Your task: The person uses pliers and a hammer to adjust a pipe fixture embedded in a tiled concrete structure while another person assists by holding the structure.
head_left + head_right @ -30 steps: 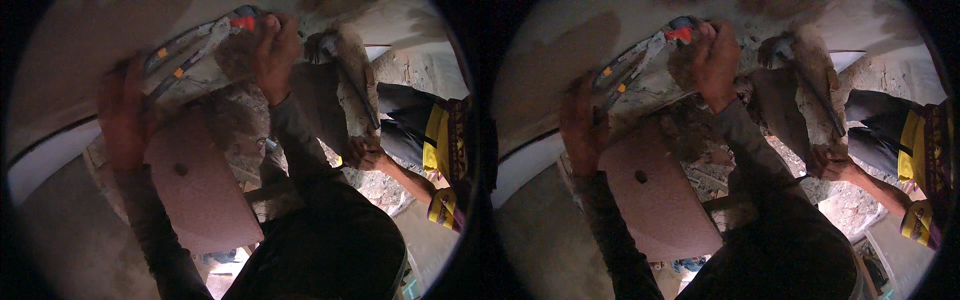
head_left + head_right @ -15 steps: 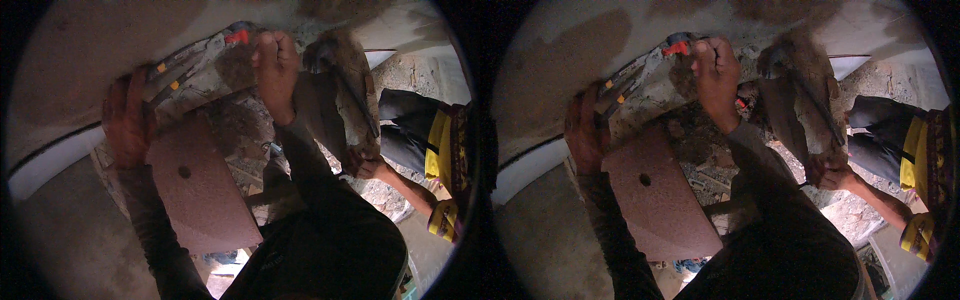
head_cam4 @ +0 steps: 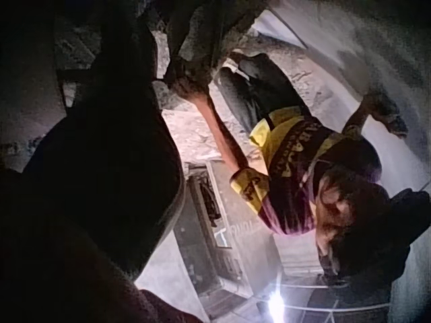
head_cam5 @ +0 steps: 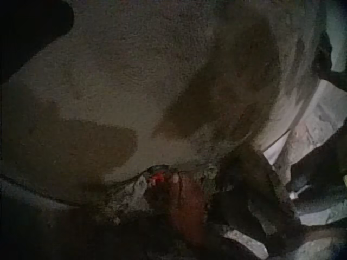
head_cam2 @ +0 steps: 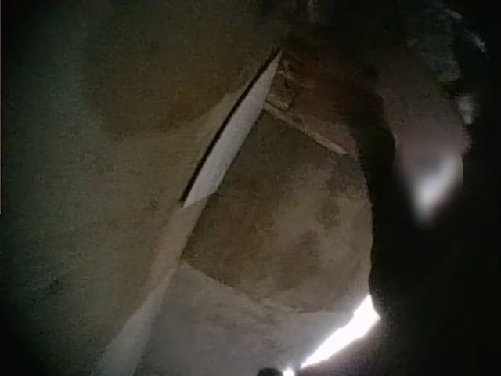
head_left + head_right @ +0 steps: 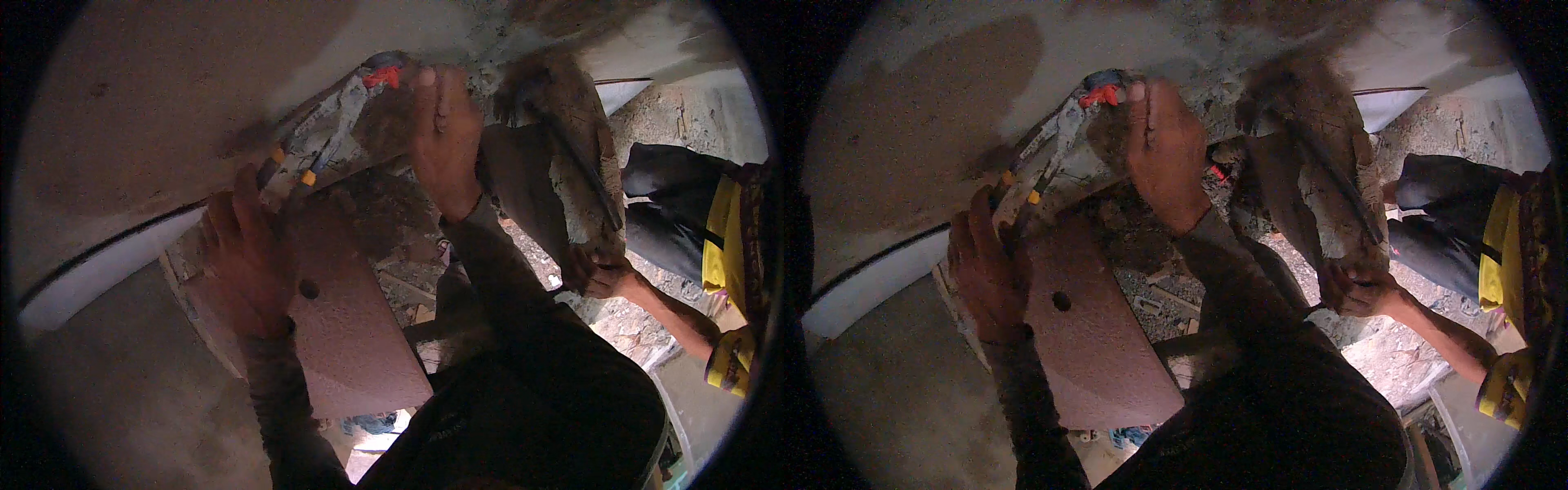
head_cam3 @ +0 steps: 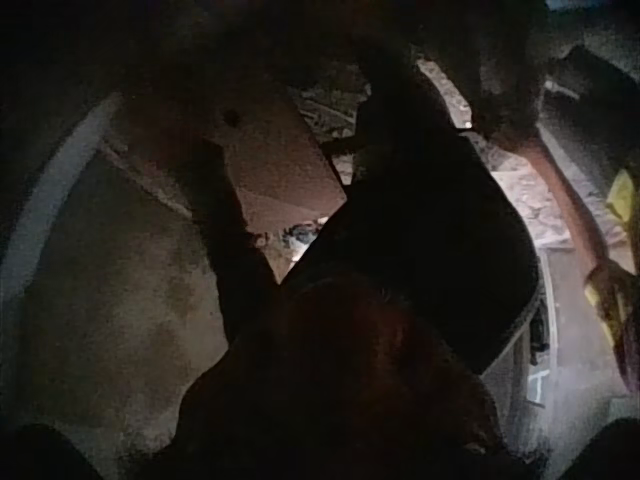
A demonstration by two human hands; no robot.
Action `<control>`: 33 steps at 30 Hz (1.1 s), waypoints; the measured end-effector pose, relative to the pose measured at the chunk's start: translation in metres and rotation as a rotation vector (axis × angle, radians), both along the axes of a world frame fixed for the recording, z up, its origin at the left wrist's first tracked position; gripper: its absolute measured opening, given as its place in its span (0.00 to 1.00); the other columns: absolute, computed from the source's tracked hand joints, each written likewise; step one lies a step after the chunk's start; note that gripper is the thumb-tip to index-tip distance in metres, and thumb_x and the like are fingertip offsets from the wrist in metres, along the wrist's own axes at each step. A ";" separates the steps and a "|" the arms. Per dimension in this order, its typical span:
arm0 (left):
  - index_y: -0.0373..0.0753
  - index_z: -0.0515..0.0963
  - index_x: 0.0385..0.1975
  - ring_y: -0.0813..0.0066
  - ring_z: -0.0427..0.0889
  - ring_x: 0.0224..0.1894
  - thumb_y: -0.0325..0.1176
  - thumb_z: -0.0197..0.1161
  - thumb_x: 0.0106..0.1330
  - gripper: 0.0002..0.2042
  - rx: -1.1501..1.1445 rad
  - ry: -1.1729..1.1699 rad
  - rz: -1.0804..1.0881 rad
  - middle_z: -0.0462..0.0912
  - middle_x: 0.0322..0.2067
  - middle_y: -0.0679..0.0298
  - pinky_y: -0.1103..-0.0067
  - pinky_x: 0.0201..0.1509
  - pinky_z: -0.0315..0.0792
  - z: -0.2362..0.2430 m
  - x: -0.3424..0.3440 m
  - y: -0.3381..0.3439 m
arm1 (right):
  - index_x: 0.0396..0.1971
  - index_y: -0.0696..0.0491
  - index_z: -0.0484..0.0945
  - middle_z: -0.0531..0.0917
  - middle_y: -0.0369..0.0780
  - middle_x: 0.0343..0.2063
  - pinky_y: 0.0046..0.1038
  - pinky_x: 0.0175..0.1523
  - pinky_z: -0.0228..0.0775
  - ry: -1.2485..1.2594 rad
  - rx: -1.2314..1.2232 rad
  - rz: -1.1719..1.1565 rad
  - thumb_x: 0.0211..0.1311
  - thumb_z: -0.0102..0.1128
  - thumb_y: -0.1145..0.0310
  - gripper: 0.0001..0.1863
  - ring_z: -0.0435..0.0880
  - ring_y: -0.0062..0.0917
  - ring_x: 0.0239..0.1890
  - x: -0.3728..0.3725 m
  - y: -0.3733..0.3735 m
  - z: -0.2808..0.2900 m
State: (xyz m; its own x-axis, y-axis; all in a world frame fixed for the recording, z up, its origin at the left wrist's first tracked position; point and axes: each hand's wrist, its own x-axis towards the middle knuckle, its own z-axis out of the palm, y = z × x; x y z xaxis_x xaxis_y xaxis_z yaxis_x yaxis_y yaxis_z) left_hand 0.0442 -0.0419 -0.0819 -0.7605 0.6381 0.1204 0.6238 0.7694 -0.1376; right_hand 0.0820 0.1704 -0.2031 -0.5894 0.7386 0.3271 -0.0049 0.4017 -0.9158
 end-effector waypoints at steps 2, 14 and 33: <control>0.38 0.68 0.63 0.45 0.80 0.49 0.27 0.65 0.63 0.27 0.026 0.067 -0.016 0.79 0.48 0.49 0.57 0.49 0.76 -0.001 0.012 0.004 | 0.36 0.57 0.74 0.78 0.51 0.24 0.44 0.30 0.68 -0.001 0.011 -0.017 0.76 0.51 0.67 0.10 0.78 0.51 0.25 -0.004 -0.004 0.003; 0.40 0.72 0.58 0.47 0.83 0.39 0.21 0.61 0.61 0.23 0.017 0.159 -0.200 0.82 0.40 0.48 0.58 0.39 0.77 -0.009 -0.046 -0.009 | 0.40 0.57 0.73 0.80 0.51 0.29 0.45 0.34 0.71 -0.027 0.078 -0.023 0.73 0.54 0.69 0.06 0.81 0.52 0.31 -0.009 0.004 -0.005; 0.39 0.73 0.60 0.48 0.83 0.47 0.20 0.61 0.59 0.26 0.085 -0.061 -0.095 0.81 0.47 0.51 0.61 0.50 0.78 -0.048 -0.061 -0.027 | 0.37 0.58 0.70 0.75 0.42 0.29 0.31 0.36 0.67 0.234 0.028 -0.256 0.80 0.43 0.64 0.14 0.74 0.28 0.29 -0.046 -0.023 -0.029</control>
